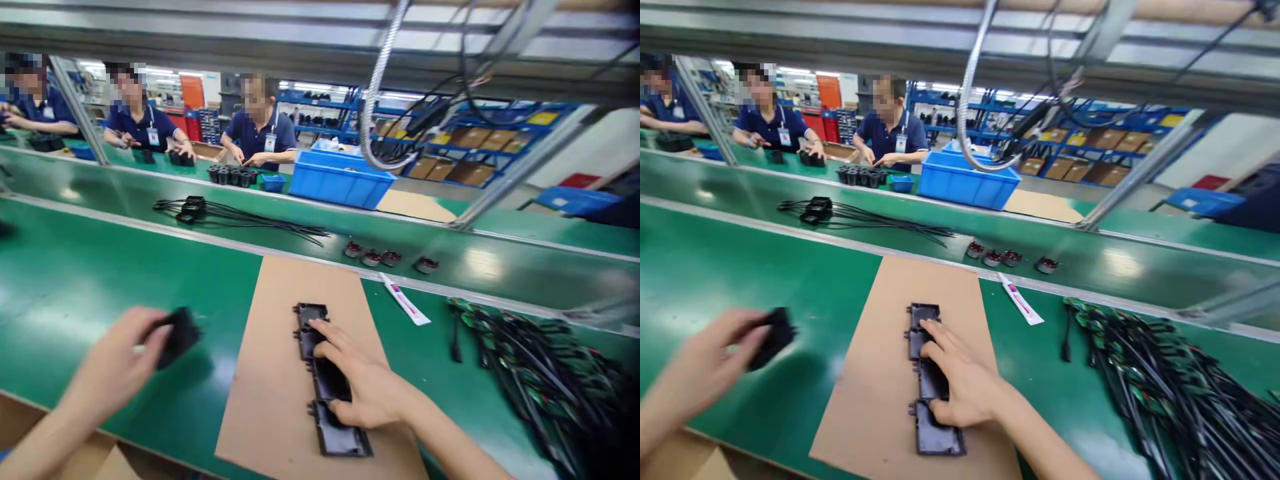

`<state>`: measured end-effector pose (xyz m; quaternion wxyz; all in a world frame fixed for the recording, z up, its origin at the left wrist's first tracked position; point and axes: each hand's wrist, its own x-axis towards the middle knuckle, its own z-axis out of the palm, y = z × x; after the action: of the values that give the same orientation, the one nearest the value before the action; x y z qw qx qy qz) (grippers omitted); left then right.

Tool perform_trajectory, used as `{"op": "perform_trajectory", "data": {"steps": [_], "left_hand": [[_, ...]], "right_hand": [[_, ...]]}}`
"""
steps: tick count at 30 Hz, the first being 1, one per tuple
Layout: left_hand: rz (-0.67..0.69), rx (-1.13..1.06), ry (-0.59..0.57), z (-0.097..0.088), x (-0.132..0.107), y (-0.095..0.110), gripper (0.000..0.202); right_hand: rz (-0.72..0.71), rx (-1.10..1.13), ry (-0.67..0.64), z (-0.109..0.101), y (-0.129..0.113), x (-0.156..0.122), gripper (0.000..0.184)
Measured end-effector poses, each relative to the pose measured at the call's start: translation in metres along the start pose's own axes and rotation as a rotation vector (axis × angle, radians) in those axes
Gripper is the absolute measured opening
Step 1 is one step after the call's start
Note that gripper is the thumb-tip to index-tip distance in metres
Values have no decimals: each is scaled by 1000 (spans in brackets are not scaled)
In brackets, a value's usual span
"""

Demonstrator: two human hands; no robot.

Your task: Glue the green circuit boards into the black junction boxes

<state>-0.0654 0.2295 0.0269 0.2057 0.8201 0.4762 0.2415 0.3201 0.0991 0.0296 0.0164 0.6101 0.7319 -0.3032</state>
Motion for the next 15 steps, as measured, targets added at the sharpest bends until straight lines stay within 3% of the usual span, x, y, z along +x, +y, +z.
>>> {"op": "perform_trajectory", "data": {"steps": [2, 4, 7, 10, 15], "left_hand": [[130, 7, -156, 60, 57, 55, 23], [213, 31, -231, 118, 108, 102, 17], [267, 49, -256, 181, 160, 141, 18], [332, 21, -301, 210, 180, 149, 17], [458, -112, -416, 213, 183, 128, 33]], "right_hand": [[11, 11, 6, -1, -2, -2, 65], [2, 20, 27, 3, 1, -6, 66], [-31, 48, 71, 13, 11, -10, 71], [-58, 92, 180, 19, 20, -10, 74], [-177, -34, 315, 26, 16, 2, 77]]}}
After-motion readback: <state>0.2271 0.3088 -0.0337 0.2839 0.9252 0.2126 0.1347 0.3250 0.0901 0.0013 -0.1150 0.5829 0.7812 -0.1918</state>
